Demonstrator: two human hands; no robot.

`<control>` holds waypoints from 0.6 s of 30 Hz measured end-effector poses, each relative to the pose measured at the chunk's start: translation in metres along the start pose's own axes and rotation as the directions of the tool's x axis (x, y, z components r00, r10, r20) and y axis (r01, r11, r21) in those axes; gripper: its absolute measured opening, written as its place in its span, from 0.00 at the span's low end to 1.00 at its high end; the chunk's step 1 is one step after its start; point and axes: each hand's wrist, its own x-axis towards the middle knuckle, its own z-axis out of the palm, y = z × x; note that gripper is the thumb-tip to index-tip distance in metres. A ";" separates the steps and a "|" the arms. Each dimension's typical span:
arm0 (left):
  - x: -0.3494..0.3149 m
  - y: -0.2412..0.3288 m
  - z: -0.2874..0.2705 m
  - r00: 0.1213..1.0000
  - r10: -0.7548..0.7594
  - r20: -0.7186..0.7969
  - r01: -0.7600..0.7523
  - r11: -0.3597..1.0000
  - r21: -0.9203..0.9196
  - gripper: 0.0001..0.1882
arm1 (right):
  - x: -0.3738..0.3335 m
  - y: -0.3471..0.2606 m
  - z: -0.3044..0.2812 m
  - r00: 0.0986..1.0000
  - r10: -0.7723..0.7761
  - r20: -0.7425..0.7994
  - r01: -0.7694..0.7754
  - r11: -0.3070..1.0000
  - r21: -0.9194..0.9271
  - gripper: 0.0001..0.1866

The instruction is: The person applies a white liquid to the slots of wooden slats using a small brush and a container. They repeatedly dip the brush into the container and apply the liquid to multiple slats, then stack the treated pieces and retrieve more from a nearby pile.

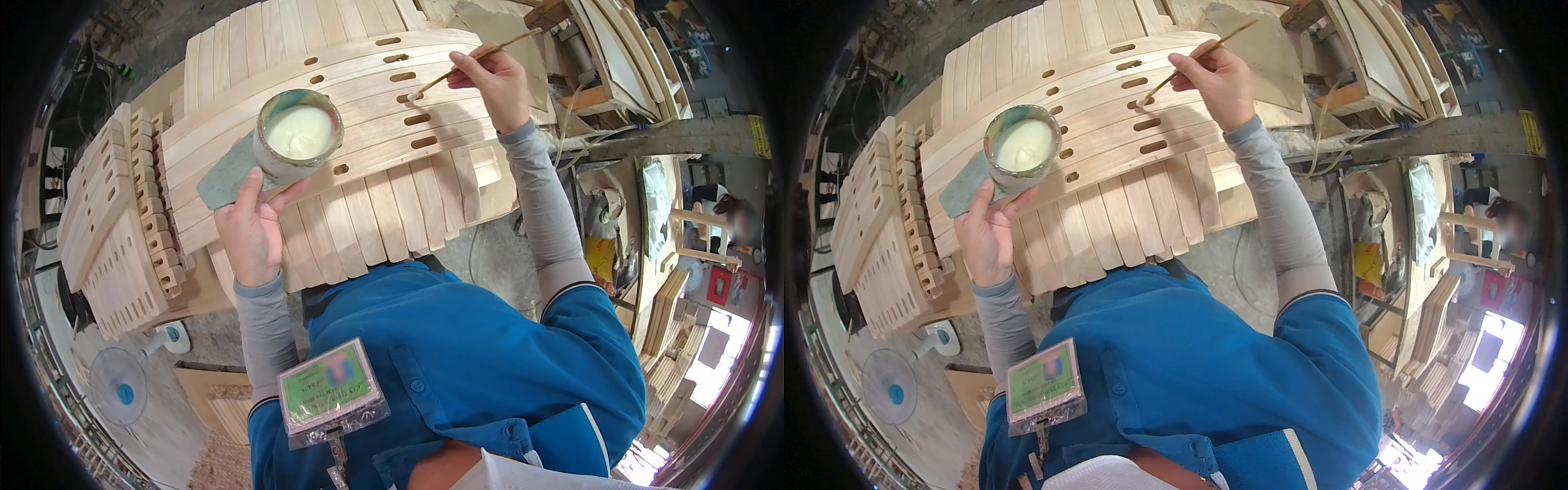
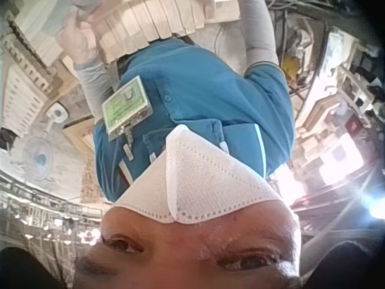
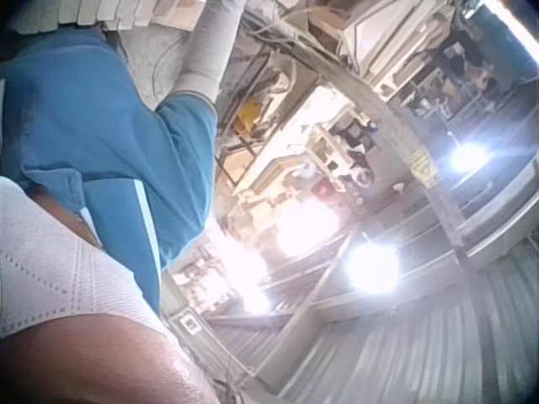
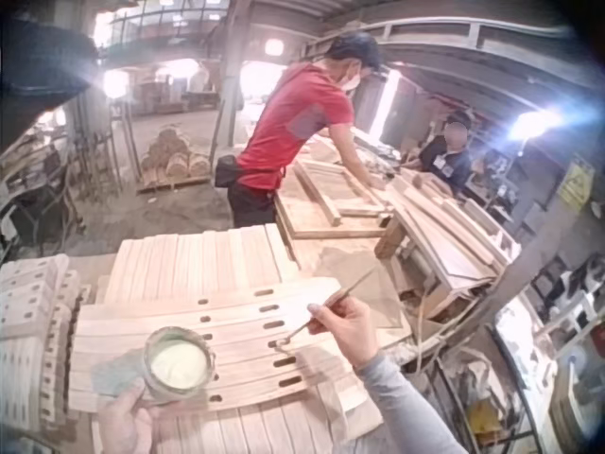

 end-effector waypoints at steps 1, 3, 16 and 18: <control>0.000 0.000 -0.001 1.000 0.002 -0.007 -0.002 1.000 0.000 0.19 | 0.001 0.003 0.005 1.000 -0.011 0.013 0.011 0.999 -0.042 0.09; 0.001 0.000 -0.003 1.000 0.001 0.003 -0.001 1.000 0.005 0.19 | 0.003 0.015 0.017 0.997 -0.015 0.071 0.020 0.997 -0.072 0.10; 0.000 0.003 -0.013 0.997 0.012 -0.079 -0.008 0.999 0.047 0.18 | 0.005 -0.011 0.027 0.897 -0.135 0.420 0.364 0.766 -0.530 0.10; 0.000 0.005 -0.014 0.997 0.039 -0.068 -0.036 0.998 0.048 0.18 | 0.010 -0.010 0.020 0.908 -0.172 0.382 0.381 0.719 -0.581 0.11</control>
